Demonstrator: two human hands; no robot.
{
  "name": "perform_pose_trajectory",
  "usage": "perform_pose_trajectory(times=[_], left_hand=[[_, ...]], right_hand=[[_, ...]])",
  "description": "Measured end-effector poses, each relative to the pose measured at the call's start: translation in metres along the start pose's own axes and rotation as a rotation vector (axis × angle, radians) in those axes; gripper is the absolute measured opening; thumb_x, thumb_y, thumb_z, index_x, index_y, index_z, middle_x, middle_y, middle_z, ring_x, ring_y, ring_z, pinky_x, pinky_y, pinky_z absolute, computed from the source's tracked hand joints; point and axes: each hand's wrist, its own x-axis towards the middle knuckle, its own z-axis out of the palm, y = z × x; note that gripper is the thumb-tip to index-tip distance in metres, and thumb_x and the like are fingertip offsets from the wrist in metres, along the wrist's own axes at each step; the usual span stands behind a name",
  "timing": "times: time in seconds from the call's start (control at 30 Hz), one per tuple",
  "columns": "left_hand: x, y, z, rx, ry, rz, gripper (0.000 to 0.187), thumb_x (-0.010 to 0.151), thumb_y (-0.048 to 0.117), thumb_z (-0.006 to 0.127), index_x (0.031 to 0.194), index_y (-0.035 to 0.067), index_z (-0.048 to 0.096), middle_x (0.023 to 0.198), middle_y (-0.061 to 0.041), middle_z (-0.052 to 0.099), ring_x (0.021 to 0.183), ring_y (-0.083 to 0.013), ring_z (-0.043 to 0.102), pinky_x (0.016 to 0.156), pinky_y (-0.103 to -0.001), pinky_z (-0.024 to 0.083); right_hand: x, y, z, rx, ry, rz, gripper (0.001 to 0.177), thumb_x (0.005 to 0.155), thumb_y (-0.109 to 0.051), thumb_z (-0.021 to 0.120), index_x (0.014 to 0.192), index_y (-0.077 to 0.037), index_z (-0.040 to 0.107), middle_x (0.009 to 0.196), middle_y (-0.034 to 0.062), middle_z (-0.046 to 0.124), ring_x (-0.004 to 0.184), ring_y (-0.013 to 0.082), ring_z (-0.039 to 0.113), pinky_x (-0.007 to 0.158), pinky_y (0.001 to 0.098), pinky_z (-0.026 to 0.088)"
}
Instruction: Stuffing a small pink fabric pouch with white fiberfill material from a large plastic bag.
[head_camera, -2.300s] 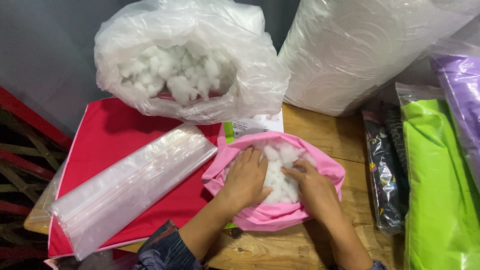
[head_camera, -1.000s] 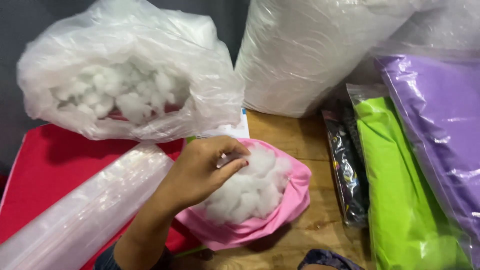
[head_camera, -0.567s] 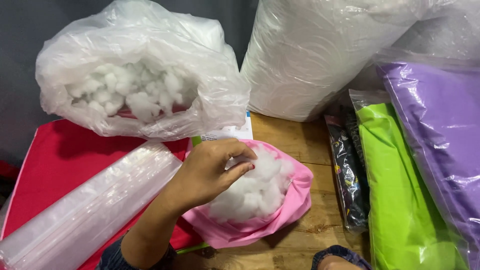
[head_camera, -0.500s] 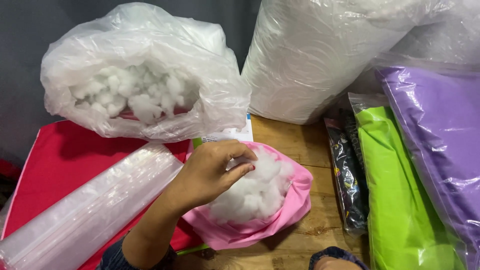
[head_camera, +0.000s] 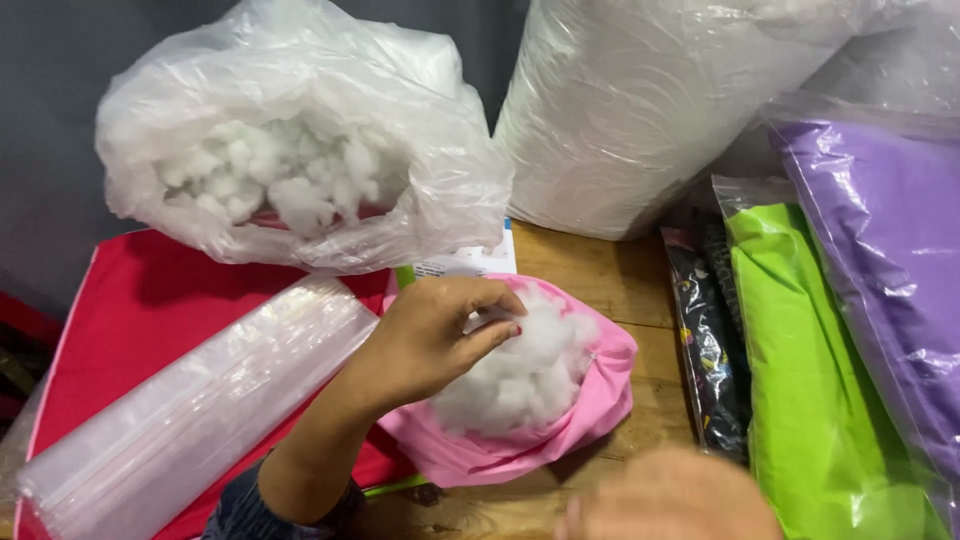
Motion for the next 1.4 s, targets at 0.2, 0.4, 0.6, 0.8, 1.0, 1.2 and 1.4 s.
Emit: perform_pose_trajectory(times=[0.2, 0.4, 0.6, 0.8, 1.0, 1.2, 1.4], left_hand=[[-0.001, 0.004, -0.003, 0.060, -0.005, -0.061, 0.005, 0.090, 0.024, 0.070, 0.092, 0.019, 0.069, 0.081, 0.006, 0.078, 0.075, -0.0117, 0.075, 0.067, -0.031, 0.050], [0.001, 0.004, -0.006, 0.051, -0.039, -0.124, 0.010, 0.093, 0.028, 0.065, 0.092, 0.018, 0.068, 0.082, 0.003, 0.076, 0.074, -0.0172, 0.070, 0.066, -0.035, 0.046], [0.002, 0.004, -0.009, -0.068, -0.024, -0.085, 0.011, 0.094, 0.023, 0.064, 0.086, 0.016, 0.064, 0.081, 0.004, 0.068, 0.075, -0.0138, 0.060, 0.069, -0.031, 0.044], [0.002, 0.008, -0.015, -0.223, -0.032, -0.161, 0.008, 0.092, 0.013, 0.070, 0.084, 0.013, 0.068, 0.078, 0.005, 0.068, 0.071, -0.0062, 0.059, 0.066, -0.025, 0.047], [-0.001, 0.004, -0.020, -0.293, -0.025, -0.204, 0.004, 0.090, 0.008, 0.074, 0.087, 0.012, 0.072, 0.075, 0.004, 0.069, 0.068, -0.0040, 0.059, 0.062, -0.022, 0.047], [-0.007, 0.007, -0.036, -0.379, 0.021, -0.219, 0.009, 0.092, 0.003, 0.071, 0.085, 0.009, 0.072, 0.073, 0.004, 0.067, 0.068, -0.0025, 0.057, 0.061, -0.021, 0.044], [-0.010, -0.006, -0.057, -0.187, 0.135, -0.198, 0.008, 0.087, 0.003, 0.073, 0.085, 0.010, 0.073, 0.078, 0.003, 0.071, 0.071, -0.0050, 0.061, 0.065, -0.022, 0.047]], right_hand=[[0.131, 0.016, -0.010, -0.291, 0.178, 0.052, 0.022, 0.096, -0.020, 0.062, 0.114, -0.012, 0.071, 0.128, 0.0121, 0.070, 0.116, 0.0216, 0.070, 0.084, 0.0287, 0.054], [0.146, 0.044, -0.002, -0.209, 0.074, 0.187, 0.029, 0.086, -0.026, 0.076, 0.114, -0.018, 0.075, 0.109, -0.0058, 0.081, 0.080, 0.0083, 0.071, 0.069, 0.0229, 0.050], [0.150, 0.049, 0.004, -0.176, 0.090, 0.170, 0.019, 0.083, -0.023, 0.079, 0.101, -0.018, 0.077, 0.100, -0.0085, 0.081, 0.077, 0.0049, 0.070, 0.059, 0.0218, 0.048], [0.142, 0.058, -0.007, -0.129, 0.126, 0.190, 0.007, 0.087, -0.012, 0.075, 0.092, -0.016, 0.078, 0.086, -0.0079, 0.083, 0.075, 0.0023, 0.074, 0.065, 0.0175, 0.052], [0.134, 0.062, -0.015, -0.108, 0.146, 0.235, 0.009, 0.086, -0.009, 0.074, 0.092, -0.014, 0.079, 0.085, -0.0059, 0.083, 0.073, 0.0015, 0.074, 0.066, 0.0164, 0.054], [0.125, 0.061, -0.025, -0.074, 0.217, 0.333, 0.009, 0.086, -0.006, 0.076, 0.091, -0.011, 0.081, 0.083, -0.0042, 0.082, 0.067, 0.0019, 0.066, 0.062, 0.0159, 0.050], [0.109, 0.067, -0.040, -0.117, 0.337, 0.395, 0.009, 0.089, -0.005, 0.073, 0.095, -0.008, 0.079, 0.085, -0.0019, 0.078, 0.073, 0.0043, 0.063, 0.070, 0.0174, 0.046]])
